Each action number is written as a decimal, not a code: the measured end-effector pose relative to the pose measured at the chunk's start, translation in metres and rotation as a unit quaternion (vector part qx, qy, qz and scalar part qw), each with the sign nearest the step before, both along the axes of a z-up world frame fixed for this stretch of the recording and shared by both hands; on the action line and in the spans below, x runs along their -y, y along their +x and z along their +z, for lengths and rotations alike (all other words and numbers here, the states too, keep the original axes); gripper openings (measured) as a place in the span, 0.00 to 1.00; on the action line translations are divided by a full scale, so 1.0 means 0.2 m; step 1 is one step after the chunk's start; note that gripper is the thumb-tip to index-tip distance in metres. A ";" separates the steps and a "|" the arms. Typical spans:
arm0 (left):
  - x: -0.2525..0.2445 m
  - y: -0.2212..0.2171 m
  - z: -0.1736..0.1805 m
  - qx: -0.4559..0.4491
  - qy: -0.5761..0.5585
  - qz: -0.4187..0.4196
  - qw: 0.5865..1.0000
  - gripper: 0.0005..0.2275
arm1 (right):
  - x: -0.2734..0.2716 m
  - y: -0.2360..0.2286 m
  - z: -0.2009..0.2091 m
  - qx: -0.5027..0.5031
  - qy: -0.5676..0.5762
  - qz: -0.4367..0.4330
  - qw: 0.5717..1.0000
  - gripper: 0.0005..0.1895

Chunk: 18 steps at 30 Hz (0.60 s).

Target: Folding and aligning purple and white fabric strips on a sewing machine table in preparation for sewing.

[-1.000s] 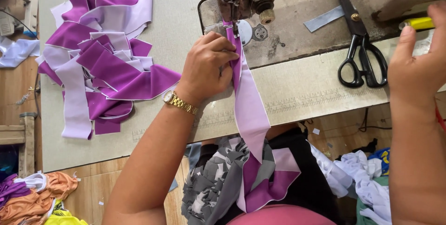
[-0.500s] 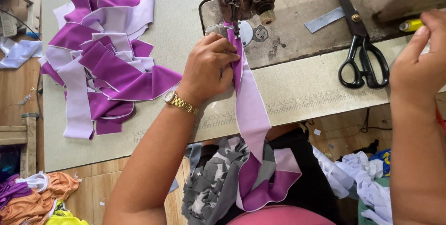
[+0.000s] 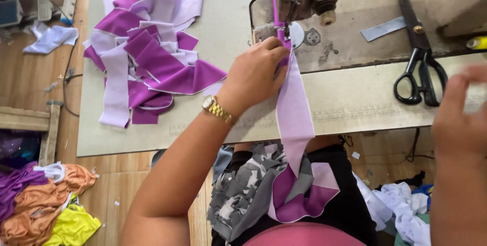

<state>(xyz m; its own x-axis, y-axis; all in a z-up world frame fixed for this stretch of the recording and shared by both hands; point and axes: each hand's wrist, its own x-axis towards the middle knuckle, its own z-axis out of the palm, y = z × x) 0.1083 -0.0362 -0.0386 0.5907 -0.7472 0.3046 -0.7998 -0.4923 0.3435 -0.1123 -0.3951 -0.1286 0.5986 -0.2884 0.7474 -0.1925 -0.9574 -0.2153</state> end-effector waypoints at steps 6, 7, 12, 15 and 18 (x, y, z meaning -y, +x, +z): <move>-0.08 -0.42 -0.03 -0.002 0.033 0.147 0.989 0.19 | -0.75 -0.16 0.17 -0.257 0.407 0.258 0.838 0.08; -0.10 -0.48 -0.07 0.019 -0.024 0.138 0.990 0.19 | -0.80 -0.16 0.09 -0.300 0.503 0.214 0.782 0.14; -0.12 -0.57 -0.12 -0.098 -0.175 0.167 0.965 0.09 | -1.02 -0.12 -0.01 -0.298 0.594 0.245 0.706 0.23; -0.15 -0.58 -0.17 -0.319 -0.314 0.178 0.876 0.07 | -1.12 -0.16 -0.10 -0.213 0.705 0.265 0.622 0.15; -0.19 -0.68 -0.11 -0.520 -0.422 0.162 0.725 0.12 | -1.19 -0.19 -0.01 -0.167 0.734 0.313 0.579 0.09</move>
